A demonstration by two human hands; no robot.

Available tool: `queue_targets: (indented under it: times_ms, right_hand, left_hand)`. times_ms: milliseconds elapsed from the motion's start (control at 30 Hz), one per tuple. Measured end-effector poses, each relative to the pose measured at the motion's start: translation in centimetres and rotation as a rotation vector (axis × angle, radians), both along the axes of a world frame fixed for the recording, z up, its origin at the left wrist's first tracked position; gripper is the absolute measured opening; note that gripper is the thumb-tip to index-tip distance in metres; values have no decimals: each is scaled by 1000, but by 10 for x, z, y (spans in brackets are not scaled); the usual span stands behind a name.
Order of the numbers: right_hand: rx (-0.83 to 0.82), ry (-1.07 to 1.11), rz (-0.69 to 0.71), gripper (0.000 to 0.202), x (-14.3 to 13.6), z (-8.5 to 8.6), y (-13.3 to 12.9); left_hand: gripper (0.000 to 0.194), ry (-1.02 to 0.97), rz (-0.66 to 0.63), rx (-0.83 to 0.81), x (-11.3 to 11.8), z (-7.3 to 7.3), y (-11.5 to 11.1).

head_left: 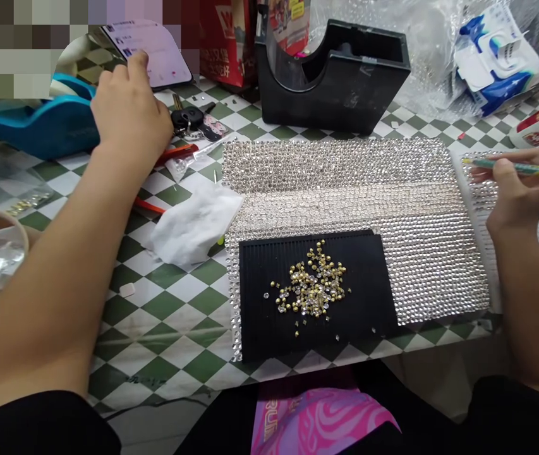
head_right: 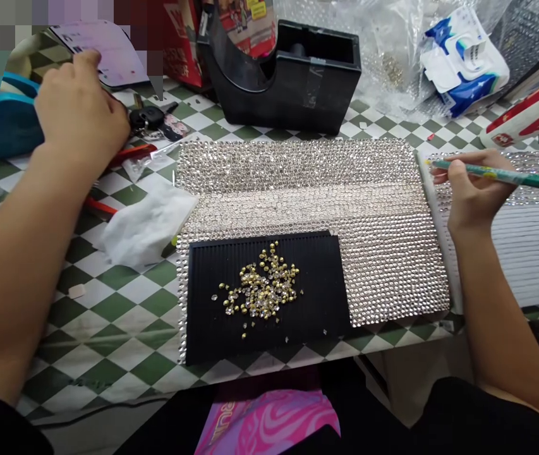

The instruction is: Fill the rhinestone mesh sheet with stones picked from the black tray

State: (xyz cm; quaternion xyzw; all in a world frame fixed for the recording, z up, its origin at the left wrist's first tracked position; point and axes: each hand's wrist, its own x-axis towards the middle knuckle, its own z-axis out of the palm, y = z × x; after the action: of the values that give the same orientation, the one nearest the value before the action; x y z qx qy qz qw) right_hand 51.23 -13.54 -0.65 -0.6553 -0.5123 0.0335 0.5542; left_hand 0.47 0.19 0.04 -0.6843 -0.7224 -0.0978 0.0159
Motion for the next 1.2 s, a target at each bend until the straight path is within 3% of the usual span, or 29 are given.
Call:
queue_targets:
  times_ms: [133, 267, 467, 800, 1067, 1200]
  right_hand:
    - [-24, -26, 39, 8, 7, -8, 8]
    - [-35, -134, 70, 26, 3, -10, 3]
    - [-203, -272, 85, 15, -1, 4, 8]
    - [-458, -283, 45, 26, -12, 21, 23]
    - [-452, -252, 35, 24, -5, 21, 26]
    - [-322, -307, 90, 29, -24, 34, 6]
  left_hand:
    - [65, 4, -4, 3, 1, 0, 1]
    - [68, -18, -3, 9, 1, -1, 1]
    - [68, -84, -24, 33, -1, -3, 1]
    - [64, -161, -46, 24, -5, -2, -1]
    - [66, -117, -48, 23, -3, -1, -2]
    - [66, -125, -20, 15, -2, -1, -1]
